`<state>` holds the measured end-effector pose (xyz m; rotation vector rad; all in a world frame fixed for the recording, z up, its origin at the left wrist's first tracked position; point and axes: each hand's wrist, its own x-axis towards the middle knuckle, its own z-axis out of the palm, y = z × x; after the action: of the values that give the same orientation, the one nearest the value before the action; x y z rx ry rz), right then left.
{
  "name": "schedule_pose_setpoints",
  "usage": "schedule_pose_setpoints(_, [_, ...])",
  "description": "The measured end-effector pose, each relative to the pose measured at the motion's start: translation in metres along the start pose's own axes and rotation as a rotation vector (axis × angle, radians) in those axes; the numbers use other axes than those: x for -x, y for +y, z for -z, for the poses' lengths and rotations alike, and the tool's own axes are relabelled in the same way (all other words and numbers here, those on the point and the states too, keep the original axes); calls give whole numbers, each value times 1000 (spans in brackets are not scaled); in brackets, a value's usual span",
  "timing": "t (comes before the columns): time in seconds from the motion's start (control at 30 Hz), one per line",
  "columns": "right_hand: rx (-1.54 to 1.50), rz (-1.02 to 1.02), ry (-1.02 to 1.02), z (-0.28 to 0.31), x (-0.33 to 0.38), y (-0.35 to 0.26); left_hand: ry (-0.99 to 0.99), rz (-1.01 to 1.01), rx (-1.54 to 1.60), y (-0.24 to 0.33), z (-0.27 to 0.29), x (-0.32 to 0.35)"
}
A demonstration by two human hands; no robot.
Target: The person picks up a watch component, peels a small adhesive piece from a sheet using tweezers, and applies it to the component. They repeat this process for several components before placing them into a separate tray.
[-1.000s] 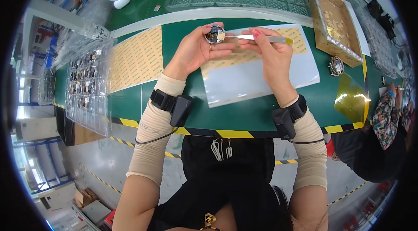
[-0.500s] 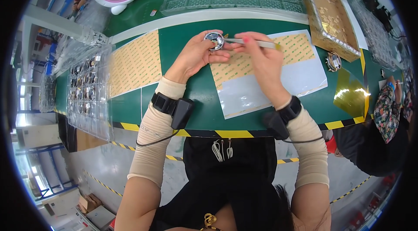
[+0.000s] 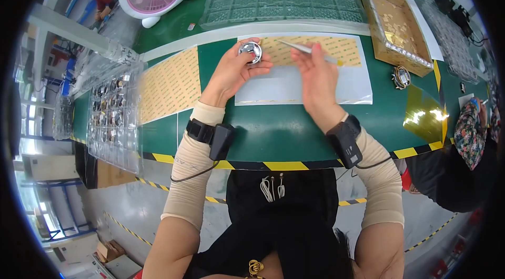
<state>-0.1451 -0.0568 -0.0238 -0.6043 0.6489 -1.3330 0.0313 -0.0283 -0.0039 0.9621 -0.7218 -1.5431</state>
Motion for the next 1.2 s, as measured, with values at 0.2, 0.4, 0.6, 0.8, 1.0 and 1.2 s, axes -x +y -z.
schedule_pose_setpoints(0.2, [145,145,-96,10,-5,-34,-39,31,-19,4,-15,0])
schedule_pose_setpoints(0.4, [182,91,-203,6,-7,-30,-75,-19,36,-2,-8,-6])
schedule_pose_setpoints(0.6, [135,-113,-50,32,-13,-4,-3,-89,51,3,8,-1])
schedule_pose_setpoints(0.8, [191,-112,-129,32,-9,-8,264,-250,30,49,53,66])
schedule_pose_setpoints(1.0, [244,-100,-129,36,-19,-11,772,-413,-260,118,122,184])
schedule_pose_setpoints(1.2, [251,-119,-133,30,-20,-11,1268,-591,-121,157,272,307])
